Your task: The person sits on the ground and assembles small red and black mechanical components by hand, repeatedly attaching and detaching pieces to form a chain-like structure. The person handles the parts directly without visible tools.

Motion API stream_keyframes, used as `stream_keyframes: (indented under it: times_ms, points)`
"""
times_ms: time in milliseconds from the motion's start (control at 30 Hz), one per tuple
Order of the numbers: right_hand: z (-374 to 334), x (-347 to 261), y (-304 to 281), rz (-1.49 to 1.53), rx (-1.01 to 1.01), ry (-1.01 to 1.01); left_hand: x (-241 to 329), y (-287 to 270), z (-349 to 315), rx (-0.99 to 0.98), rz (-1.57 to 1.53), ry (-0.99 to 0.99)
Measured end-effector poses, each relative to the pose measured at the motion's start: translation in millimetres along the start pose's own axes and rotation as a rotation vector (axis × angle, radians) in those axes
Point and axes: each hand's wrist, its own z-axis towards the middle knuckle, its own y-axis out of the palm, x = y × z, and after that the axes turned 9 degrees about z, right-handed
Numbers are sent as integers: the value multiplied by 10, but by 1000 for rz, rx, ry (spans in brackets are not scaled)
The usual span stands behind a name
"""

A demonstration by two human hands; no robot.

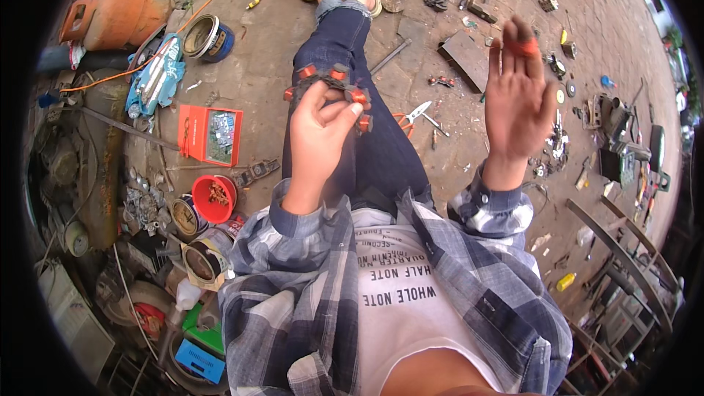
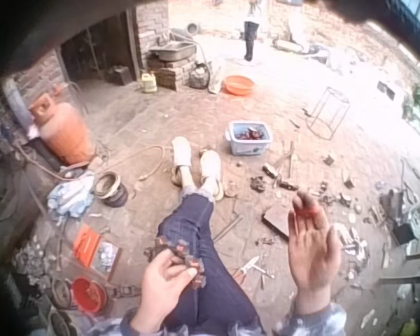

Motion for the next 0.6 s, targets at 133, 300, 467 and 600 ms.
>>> stream_keyframes:
  times_ms: [133, 300, 467, 600]
  points:
    - [-77, 3, -243, -1408, -370, -170, 39, 23, -59, -102, -11, 20]
    - [-358, -170, -277, -1115, -783, 391, 122, -36, -16, -30, 49, 57]
    - [-529, -235, 58, -112, -582, 486, 134, 39, -35, -92, 50, -40]
    - [-413, -8, 196, -42, -274, 196, 118, 165, -100, -177, 125, -43]
